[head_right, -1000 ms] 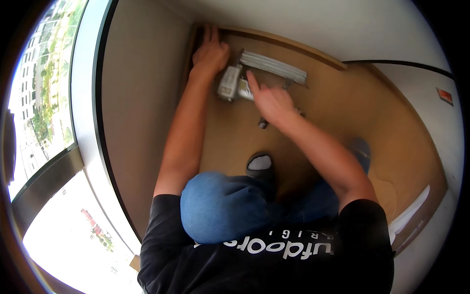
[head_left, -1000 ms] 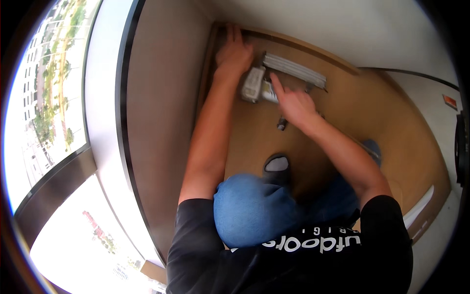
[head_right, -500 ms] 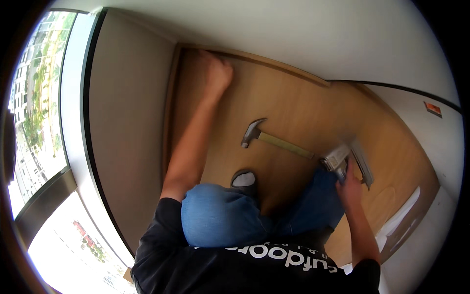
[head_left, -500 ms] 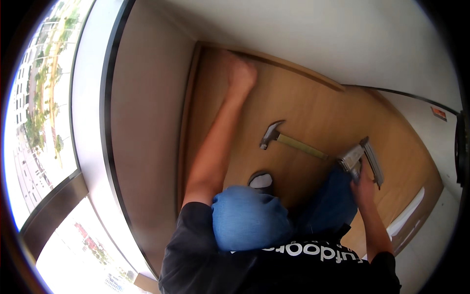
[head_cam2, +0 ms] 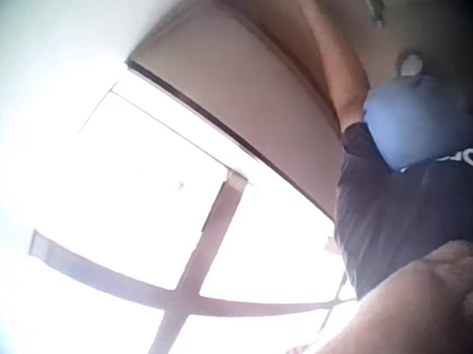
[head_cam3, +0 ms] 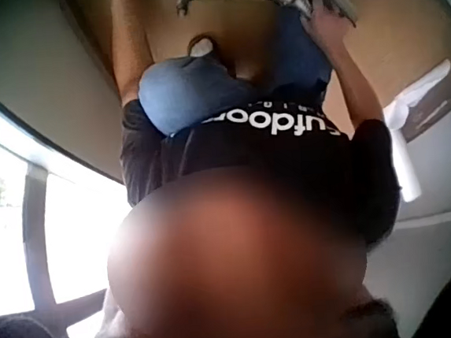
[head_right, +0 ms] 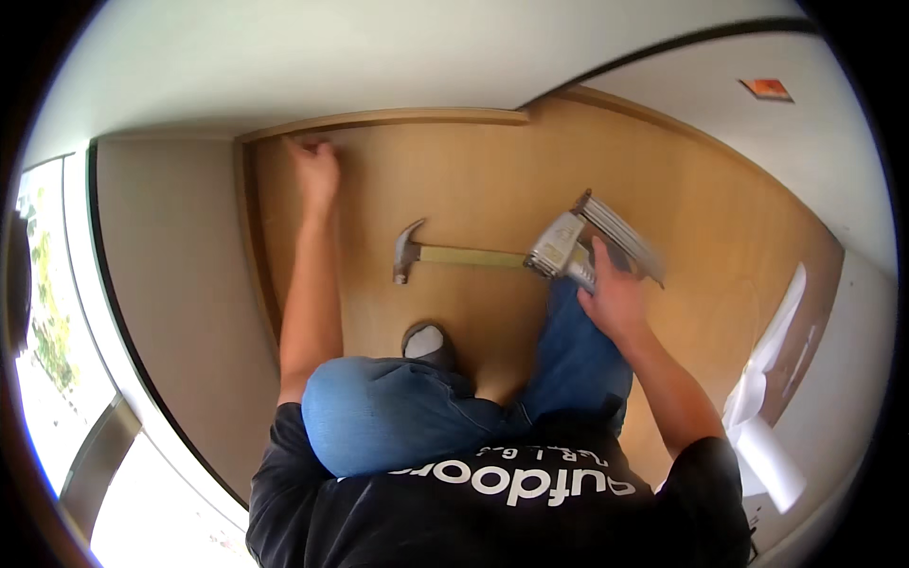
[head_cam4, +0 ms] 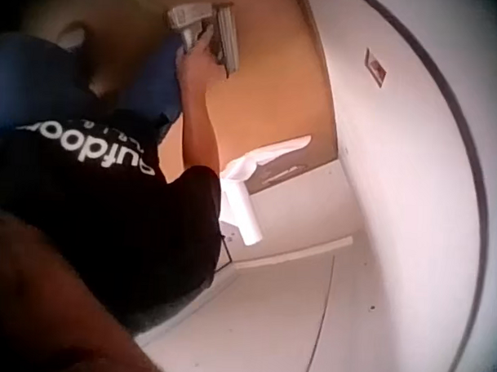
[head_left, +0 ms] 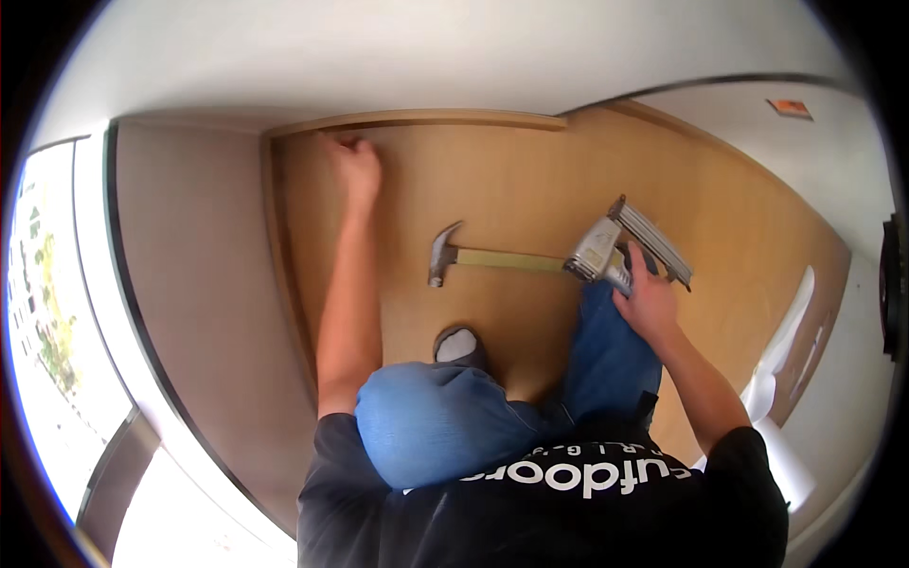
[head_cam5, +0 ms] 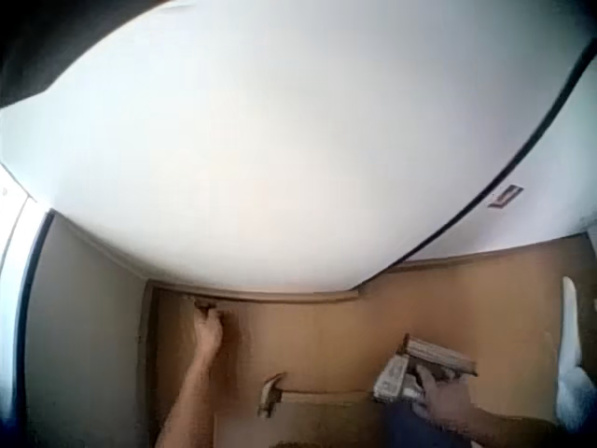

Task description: The person installs wood trim along the base and corners of a wall. The person positions sections of trim, uses a hammer to set them, and then uses a pneumatic nail gun to secure the wood to the wall and to other pieces of trim.

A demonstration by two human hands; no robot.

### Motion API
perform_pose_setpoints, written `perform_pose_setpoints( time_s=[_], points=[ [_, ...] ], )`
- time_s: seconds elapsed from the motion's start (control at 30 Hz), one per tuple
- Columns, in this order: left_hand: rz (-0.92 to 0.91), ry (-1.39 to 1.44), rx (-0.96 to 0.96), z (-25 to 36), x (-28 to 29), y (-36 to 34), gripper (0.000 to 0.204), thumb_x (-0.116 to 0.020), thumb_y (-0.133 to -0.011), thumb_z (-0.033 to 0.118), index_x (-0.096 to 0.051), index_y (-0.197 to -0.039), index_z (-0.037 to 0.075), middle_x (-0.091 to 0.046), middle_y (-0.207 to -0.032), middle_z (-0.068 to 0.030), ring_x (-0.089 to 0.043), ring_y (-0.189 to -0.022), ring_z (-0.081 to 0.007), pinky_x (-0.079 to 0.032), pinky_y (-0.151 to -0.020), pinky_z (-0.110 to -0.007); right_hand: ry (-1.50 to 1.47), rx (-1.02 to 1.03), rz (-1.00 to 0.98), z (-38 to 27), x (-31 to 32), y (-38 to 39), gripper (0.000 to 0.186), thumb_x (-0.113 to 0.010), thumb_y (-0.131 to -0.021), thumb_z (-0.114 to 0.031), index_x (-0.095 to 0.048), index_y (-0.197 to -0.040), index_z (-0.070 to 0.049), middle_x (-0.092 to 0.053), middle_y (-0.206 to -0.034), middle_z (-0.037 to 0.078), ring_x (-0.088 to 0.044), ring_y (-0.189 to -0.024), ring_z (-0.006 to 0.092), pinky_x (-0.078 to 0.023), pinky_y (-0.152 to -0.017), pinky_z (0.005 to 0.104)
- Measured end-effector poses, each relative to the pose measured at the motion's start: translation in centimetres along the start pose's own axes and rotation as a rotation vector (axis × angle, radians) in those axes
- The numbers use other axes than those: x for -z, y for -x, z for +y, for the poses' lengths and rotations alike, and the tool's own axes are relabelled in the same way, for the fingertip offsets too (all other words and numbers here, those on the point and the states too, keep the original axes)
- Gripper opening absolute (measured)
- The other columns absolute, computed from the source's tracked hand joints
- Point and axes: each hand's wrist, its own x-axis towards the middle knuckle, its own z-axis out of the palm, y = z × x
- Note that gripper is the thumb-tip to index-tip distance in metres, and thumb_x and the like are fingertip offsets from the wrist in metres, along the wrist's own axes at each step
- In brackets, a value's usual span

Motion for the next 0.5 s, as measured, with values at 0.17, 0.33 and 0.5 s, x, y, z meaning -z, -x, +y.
perform_pose_setpoints(
  time_s=[0.17,0.33,0.5],
  points=[
    [-0.389,-0.281,0.068,0.7,-4.4,0.8,0.034,-0.057,-0.091,0.015,-0.055,-0.116,-0.009,-0.068,-0.097,-0.0209,-0.067,-0.090,-0.0351,-0.054,-0.088,-0.044,-0.078,0.040,-0.005,1.7,-0.4,0.5,0.085,-0.077,-0.082,-0.021,-0.036,-0.155,-0.008,-0.071,-0.095,0.021,-0.069,-0.080,0.0412,-0.055,-0.070,0.0499],
    [-0.736,0.077,0.085,2.0,-11.2,9.7,0.035,-0.057,-0.096,0.026,-0.064,-0.116,-0.003,-0.072,-0.097,-0.0169,-0.069,-0.089,-0.0243,-0.055,-0.082,-0.038,-0.090,-0.041,-0.076,2.7,0.1,0.8,0.082,-0.075,-0.085,-0.028,-0.036,-0.155,-0.010,-0.072,-0.100,0.020,-0.070,-0.080,0.0396,-0.057,-0.070,0.0491],
    [-0.818,-0.006,0.093,4.6,-13.3,8.6,0.045,-0.057,-0.106,0.035,-0.064,-0.129,-0.003,-0.069,-0.102,-0.0079,-0.065,-0.085,-0.0157,-0.053,-0.076,-0.031,-0.074,0.069,0.009,3.9,-0.4,1.3,0.082,-0.077,-0.082,-0.027,-0.040,-0.153,-0.010,-0.073,-0.095,0.019,-0.072,-0.076,0.0380,-0.058,-0.067,0.0475]
  ],
)
